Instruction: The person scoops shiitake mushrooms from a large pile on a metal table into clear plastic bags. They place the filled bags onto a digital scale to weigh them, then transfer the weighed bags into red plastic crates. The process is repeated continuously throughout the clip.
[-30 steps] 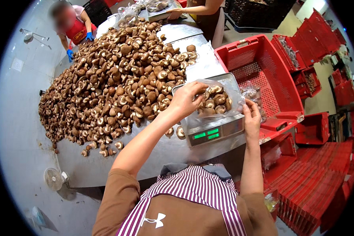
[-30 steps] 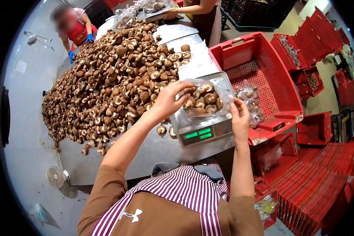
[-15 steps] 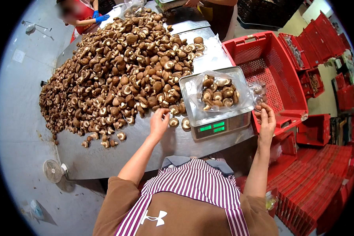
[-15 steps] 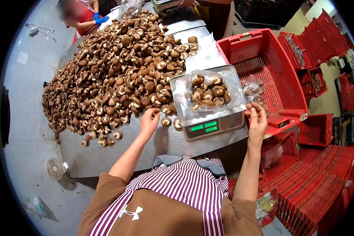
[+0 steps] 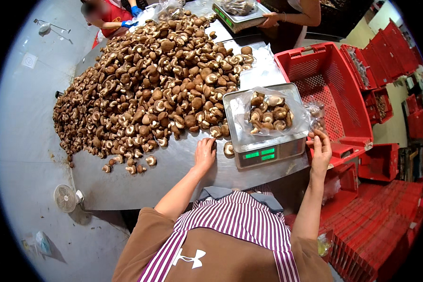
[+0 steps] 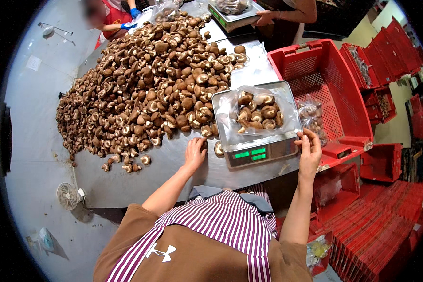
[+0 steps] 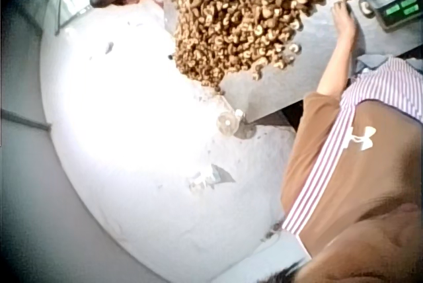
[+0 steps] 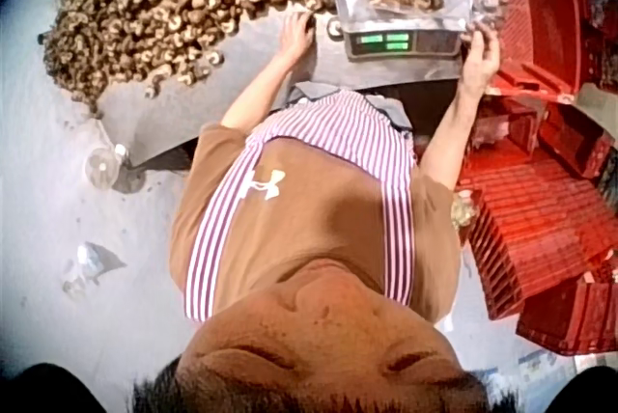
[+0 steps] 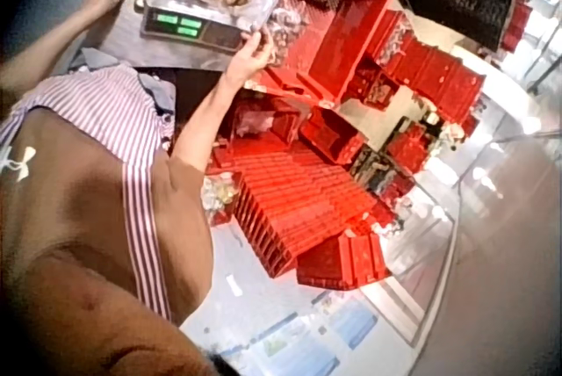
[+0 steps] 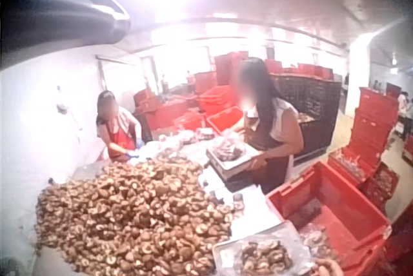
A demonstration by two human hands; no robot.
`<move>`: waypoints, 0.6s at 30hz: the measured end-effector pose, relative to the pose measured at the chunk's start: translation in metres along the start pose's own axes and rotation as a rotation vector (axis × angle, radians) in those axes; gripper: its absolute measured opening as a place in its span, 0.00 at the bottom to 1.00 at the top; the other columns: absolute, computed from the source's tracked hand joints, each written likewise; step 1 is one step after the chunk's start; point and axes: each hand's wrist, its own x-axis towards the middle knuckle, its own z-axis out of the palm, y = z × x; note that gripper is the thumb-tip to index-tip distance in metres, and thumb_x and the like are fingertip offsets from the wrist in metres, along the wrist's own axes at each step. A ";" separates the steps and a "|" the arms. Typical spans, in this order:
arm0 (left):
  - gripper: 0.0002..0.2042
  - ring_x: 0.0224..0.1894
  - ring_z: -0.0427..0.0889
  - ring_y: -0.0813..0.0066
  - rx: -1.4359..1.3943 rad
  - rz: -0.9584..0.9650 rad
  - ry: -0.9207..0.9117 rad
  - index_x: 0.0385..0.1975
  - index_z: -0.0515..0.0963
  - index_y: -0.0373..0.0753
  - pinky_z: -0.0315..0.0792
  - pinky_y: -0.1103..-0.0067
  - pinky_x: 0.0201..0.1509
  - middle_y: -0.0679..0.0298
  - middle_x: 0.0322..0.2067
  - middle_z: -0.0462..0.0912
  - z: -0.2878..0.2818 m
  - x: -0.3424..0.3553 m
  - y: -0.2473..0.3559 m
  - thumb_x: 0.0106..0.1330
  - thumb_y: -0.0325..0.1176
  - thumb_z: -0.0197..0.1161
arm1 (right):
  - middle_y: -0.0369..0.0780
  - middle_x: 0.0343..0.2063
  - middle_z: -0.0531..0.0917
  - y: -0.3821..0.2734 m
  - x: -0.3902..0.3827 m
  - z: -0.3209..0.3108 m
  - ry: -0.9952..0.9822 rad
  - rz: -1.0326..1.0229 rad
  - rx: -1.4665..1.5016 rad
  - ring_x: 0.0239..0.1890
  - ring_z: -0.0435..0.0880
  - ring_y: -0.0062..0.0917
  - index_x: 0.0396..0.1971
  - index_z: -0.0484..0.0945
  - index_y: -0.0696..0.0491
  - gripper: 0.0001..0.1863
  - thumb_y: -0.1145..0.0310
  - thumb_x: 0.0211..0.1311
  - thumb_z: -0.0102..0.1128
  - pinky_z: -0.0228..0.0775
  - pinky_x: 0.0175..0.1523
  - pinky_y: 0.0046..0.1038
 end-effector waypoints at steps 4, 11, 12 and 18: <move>0.15 0.41 0.79 0.59 -0.293 -0.179 0.001 0.46 0.80 0.38 0.74 0.71 0.49 0.59 0.38 0.82 0.005 -0.001 -0.011 0.58 0.28 0.59 | 0.39 0.41 0.83 -0.004 0.000 0.000 -0.002 0.013 -0.008 0.36 0.79 0.15 0.51 0.75 0.60 0.12 0.72 0.72 0.51 0.71 0.46 0.20; 0.16 0.41 0.79 0.78 -1.124 -0.398 -0.182 0.51 0.78 0.37 0.74 0.80 0.45 0.65 0.43 0.81 -0.054 -0.011 0.059 0.62 0.29 0.59 | 0.39 0.40 0.83 0.011 0.001 -0.006 0.010 0.020 0.024 0.34 0.79 0.15 0.50 0.75 0.60 0.12 0.73 0.72 0.51 0.73 0.43 0.19; 0.16 0.42 0.79 0.77 -1.028 -0.214 -0.141 0.51 0.78 0.37 0.74 0.79 0.46 0.64 0.43 0.81 -0.072 -0.006 0.086 0.62 0.28 0.60 | 0.39 0.39 0.83 0.010 0.001 -0.003 0.000 0.026 0.012 0.34 0.79 0.15 0.49 0.76 0.60 0.11 0.73 0.72 0.51 0.73 0.43 0.20; 0.21 0.46 0.79 0.59 -0.376 0.592 0.112 0.52 0.76 0.37 0.74 0.70 0.49 0.57 0.46 0.80 -0.131 0.074 0.200 0.55 0.25 0.66 | 0.37 0.39 0.83 0.010 0.002 0.005 -0.019 0.015 -0.010 0.33 0.78 0.13 0.48 0.77 0.58 0.11 0.72 0.72 0.51 0.72 0.42 0.19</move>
